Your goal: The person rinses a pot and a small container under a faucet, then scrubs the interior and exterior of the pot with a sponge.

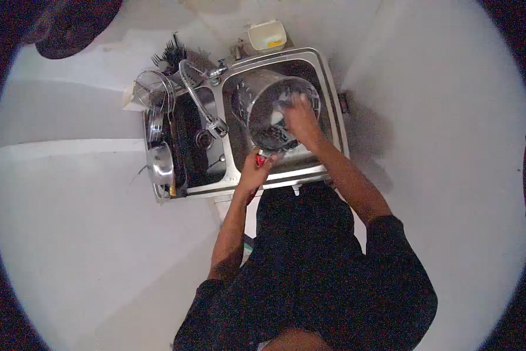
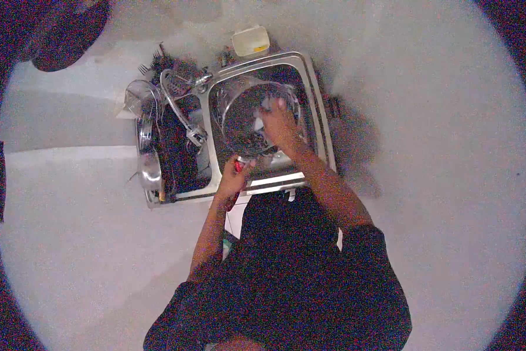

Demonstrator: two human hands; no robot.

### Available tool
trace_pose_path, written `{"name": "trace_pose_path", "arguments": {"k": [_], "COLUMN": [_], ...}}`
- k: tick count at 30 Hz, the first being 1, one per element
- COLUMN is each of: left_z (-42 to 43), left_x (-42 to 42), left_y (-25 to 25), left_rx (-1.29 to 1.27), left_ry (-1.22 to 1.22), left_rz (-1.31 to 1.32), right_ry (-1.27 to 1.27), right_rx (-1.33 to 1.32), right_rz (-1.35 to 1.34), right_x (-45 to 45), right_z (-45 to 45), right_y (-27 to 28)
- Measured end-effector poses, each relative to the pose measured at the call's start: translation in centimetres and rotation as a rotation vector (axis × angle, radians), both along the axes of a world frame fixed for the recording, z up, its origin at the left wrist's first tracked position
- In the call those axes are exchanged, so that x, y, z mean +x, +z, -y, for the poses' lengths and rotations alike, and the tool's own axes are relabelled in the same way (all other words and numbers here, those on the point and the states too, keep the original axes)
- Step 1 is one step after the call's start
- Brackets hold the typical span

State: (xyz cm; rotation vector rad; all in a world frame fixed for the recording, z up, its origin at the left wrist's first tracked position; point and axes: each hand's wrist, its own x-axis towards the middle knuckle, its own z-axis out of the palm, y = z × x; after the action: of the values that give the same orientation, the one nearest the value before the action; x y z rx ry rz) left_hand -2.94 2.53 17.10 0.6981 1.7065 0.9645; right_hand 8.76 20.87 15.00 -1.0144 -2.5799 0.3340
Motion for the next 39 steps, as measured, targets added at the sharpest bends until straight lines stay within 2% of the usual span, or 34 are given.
{"name": "trace_pose_path", "arguments": {"k": [2, 3, 6, 7, 8, 9, 10, 13, 15, 18, 21, 25, 27, 30, 33, 36, 39], "left_z": [-0.1, -0.1, -0.5, -0.3, -0.1, 0.0, -0.1, -0.1, -0.1, -0.7, -1.4, -1.6, -1.7, -2.0, -1.7, -1.6, -1.8], "left_x": [0.7, 1.0, 0.8, 0.7, 0.6, 0.8, 0.7, 0.4, -0.1, -0.9, -2.2, -3.2, -3.3, -3.1, -3.5, -3.4, -2.9], "left_y": [0.2, 0.1, -0.8, -0.6, -0.6, -0.7, -1.0, -1.6, -1.3, -1.8, -2.1, -3.5, -4.0, -4.0, -4.2, -3.8, -3.5], "left_rx": [0.09, 0.141, 0.176, 0.111, 0.043, 0.122, 0.114, 0.104, 0.099, -0.087, -0.245, -0.347, -0.336, -0.352, -0.346, -0.346, -0.344], "left_ry": [-0.021, -0.036, -0.154, -0.181, -0.206, -0.154, -0.15, -0.162, -0.194, -0.196, -0.264, -0.261, -0.23, -0.198, -0.191, -0.199, -0.211], "left_rz": [-0.103, -0.129, -0.259, -0.34, -0.423, -0.376, -0.428, -0.579, -0.686, -0.789, -0.916, -1.024, -1.046, -1.06, -1.061, -1.037, -0.994], "right_ry": [-0.006, 0.125, -0.007, 0.128, 0.194, 0.232, 0.232, 0.212, 0.243, 0.271, 0.171, -0.21, -0.437, -0.602, -0.933, -0.461, -0.127], "right_rx": [0.159, -0.035, -0.366, -0.23, -0.198, -0.217, -0.3, -0.742, -0.922, -1.035, -1.115, -1.321, -1.546, -1.401, -0.963, -0.186, -0.219], "right_rz": [0.063, 0.326, 0.397, 0.575, 0.627, 0.616, 0.513, -0.147, -0.436, -0.617, -0.663, -0.665, -0.846, -1.209, -1.236, -0.781, -0.506], "right_x": [-1.3, -2.1, -4.2, -4.3, -4.5, -5.0, -5.2, -7.6, -8.1, -6.3, -3.7, -0.4, 0.8, 1.8, 1.1, 1.9, -0.3], "right_z": [-1.6, -3.2, -4.5, -4.3, -4.1, -3.8, -3.5, -1.8, -1.0, -0.7, 0.3, 2.9, 3.6, 4.5, 4.5, 3.7, 2.5], "right_y": [-3.8, -4.1, -7.8, -8.4, -9.3, -10.0, -10.4, -12.7, -13.6, -13.7, -13.8, -11.8, -13.2, -14.2, -4.9, -3.9, -1.2]}}
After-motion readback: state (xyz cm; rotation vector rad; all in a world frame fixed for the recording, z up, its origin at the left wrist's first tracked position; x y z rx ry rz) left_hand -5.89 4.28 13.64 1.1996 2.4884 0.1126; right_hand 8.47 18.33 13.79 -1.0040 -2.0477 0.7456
